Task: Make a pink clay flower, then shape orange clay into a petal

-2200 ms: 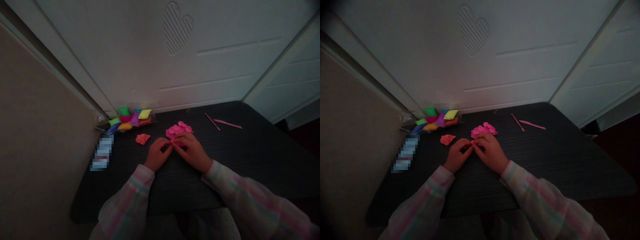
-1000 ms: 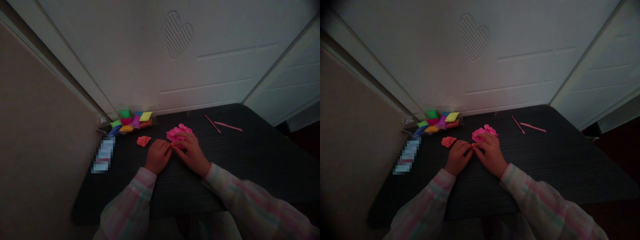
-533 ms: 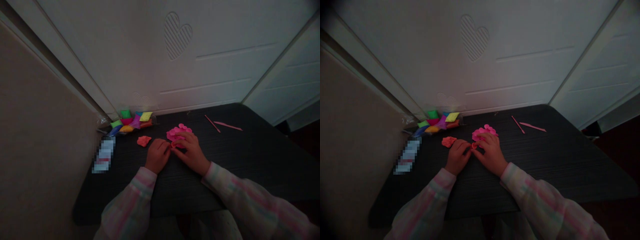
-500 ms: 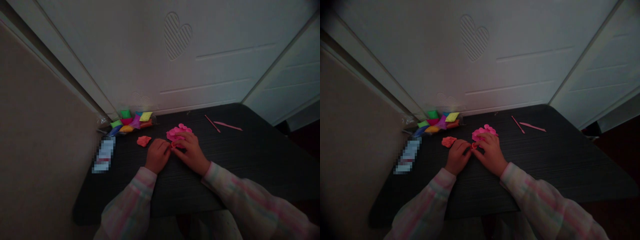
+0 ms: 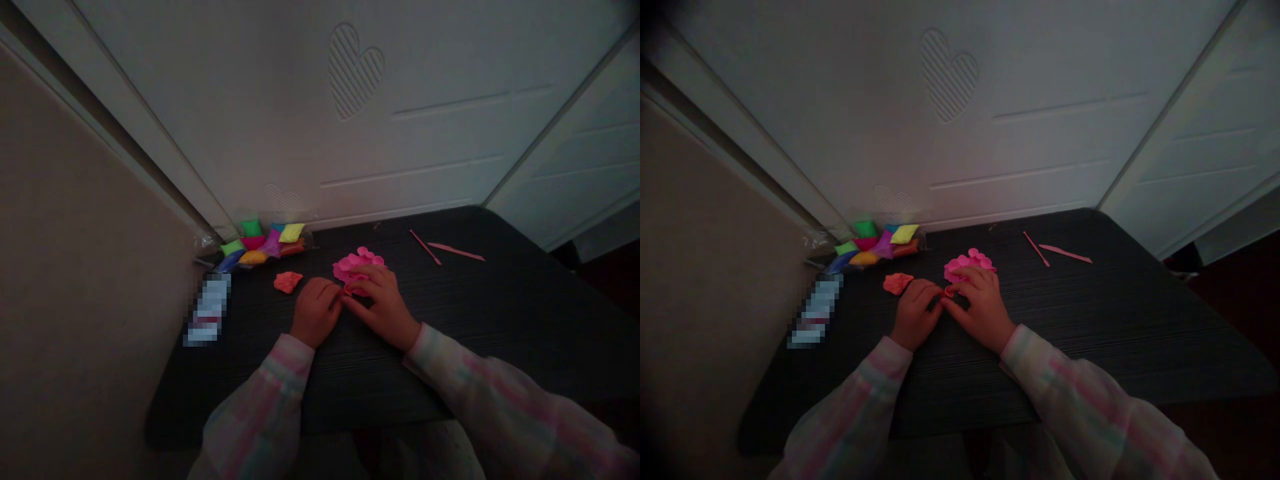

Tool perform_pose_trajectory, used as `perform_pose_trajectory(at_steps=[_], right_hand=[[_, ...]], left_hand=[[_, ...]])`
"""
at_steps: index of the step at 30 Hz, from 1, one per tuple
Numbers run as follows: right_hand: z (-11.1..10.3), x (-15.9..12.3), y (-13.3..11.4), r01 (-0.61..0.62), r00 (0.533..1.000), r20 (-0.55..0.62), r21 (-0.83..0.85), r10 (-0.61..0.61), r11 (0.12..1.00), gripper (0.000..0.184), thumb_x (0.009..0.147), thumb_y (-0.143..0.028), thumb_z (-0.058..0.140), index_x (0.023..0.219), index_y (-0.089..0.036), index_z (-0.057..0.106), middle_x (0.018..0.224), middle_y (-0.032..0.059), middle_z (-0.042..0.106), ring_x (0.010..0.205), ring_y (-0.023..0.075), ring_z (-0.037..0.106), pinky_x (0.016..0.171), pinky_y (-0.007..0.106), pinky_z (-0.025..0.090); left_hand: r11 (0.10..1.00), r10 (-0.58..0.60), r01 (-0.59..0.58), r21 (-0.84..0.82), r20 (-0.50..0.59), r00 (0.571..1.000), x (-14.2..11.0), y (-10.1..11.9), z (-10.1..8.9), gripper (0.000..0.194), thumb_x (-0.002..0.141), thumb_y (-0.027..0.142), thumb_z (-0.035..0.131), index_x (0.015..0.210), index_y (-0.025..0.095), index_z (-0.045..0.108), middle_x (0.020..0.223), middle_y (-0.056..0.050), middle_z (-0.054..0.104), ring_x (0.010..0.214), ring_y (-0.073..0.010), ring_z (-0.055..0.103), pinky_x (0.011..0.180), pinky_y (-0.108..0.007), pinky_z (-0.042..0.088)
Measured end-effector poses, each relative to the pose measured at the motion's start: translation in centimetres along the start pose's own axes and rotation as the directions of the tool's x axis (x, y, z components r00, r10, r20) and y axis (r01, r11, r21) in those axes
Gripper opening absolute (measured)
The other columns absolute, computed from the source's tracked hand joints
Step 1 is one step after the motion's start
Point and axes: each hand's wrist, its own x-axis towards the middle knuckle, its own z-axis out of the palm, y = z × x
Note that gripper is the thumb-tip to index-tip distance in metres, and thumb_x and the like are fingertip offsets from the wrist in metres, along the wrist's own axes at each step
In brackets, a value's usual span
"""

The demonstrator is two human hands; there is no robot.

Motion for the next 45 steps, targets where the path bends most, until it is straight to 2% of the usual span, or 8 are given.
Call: perform_pose_trajectory(at_steps=[9,13,17,20,23,26,33,45], right_hand=[[0.14,0.05,0.14,0.012,1.000,-0.029,-0.002,-0.012,1.000,0.007,0.072,-0.022,0.052,0.077,-0.022,0.057,0.098,0.0030,0.057,0.096,0.0206,0.046,0.081,0.040,0.033],[-0.02,0.10,0.04,-0.003,0.998,-0.061,0.023,0.004,1.000,0.008,0.072,-0.023,0.052,0.078,-0.021,0.057,0.098,0.0040,0.056,0.096,0.0199,0.046,0.082,0.039,0.033],[-0.09,0.06,0.01,0.019,0.997,-0.080,0.069,-0.013,0.997,0.010,0.072,-0.021,0.051,0.081,-0.022,0.057,0.099,0.0050,0.055,0.096,0.0191,0.046,0.083,0.037,0.034],[-0.11,0.07,-0.04,0.033,0.997,-0.070,0.109,-0.025,0.994,0.012,0.073,-0.020,0.050,0.083,-0.022,0.056,0.099,0.0053,0.054,0.096,0.0185,0.046,0.083,0.037,0.035],[-0.17,0.07,-0.18,0.035,0.998,-0.053,0.139,-0.028,0.990,0.015,0.073,-0.018,0.048,0.085,-0.021,0.056,0.098,0.0058,0.053,0.096,0.0180,0.046,0.083,0.036,0.035],[-0.23,0.03,-0.31,0.031,0.999,-0.033,0.143,-0.027,0.989,0.017,0.072,-0.016,0.048,0.087,-0.020,0.056,0.098,0.0060,0.053,0.096,0.0183,0.046,0.083,0.037,0.035],[-0.14,0.01,-0.26,0.024,0.999,-0.025,0.120,-0.022,0.992,0.015,0.072,-0.018,0.049,0.086,-0.020,0.055,0.096,0.0057,0.054,0.094,0.0187,0.046,0.083,0.037,0.035],[-0.06,0.04,-0.22,0.032,0.999,-0.037,0.104,-0.028,0.994,0.014,0.071,-0.022,0.053,0.084,-0.020,0.056,0.094,0.0055,0.056,0.093,0.0180,0.047,0.082,0.036,0.035]], left_hand=[[0.997,-0.015,0.014,-0.070,-0.015,1.000,-0.01,0.29,0.03,0.009,0.071,0.018,0.048,0.078,0.016,0.054,0.074,-0.005,0.055,0.074,-0.0154,0.048,0.068,-0.031,0.042],[0.951,-0.151,0.151,-0.269,0.024,0.988,0.05,0.39,-0.20,0.012,0.070,0.021,0.050,0.080,0.016,0.055,0.079,-0.005,0.056,0.078,-0.0157,0.049,0.071,-0.031,0.041],[0.719,-0.326,0.420,-0.553,0.265,0.908,0.44,0.41,-0.53,0.019,0.077,0.025,0.041,0.074,0.015,0.057,0.078,-0.004,0.057,0.075,-0.0134,0.052,0.068,-0.027,0.041],[0.540,-0.377,0.569,-0.621,0.426,0.822,0.67,0.34,-0.53,0.022,0.076,0.029,0.042,0.072,0.014,0.059,0.073,-0.002,0.059,0.070,-0.0127,0.053,0.064,-0.025,0.041],[0.427,-0.402,0.640,-0.639,0.500,0.767,0.69,0.21,-0.31,0.022,0.072,0.031,0.048,0.079,0.015,0.060,0.073,-0.001,0.061,0.067,-0.0125,0.053,0.062,-0.024,0.040],[0.377,-0.424,0.660,-0.649,0.513,0.746,0.63,0.09,-0.10,0.022,0.070,0.031,0.051,0.080,0.015,0.061,0.074,-0.001,0.062,0.068,-0.0125,0.053,0.064,-0.024,0.040],[0.437,-0.466,0.640,-0.632,0.450,0.762,0.62,0.05,-0.10,0.018,0.069,0.029,0.053,0.071,0.015,0.063,0.066,0.000,0.061,0.065,-0.0112,0.052,0.063,-0.022,0.038],[0.207,-0.500,0.703,-0.680,0.544,0.673,0.52,-0.25,0.07,0.011,0.062,0.023,0.060,0.070,0.017,0.064,0.068,0.002,0.062,0.063,-0.0099,0.052,0.063,-0.021,0.037]])
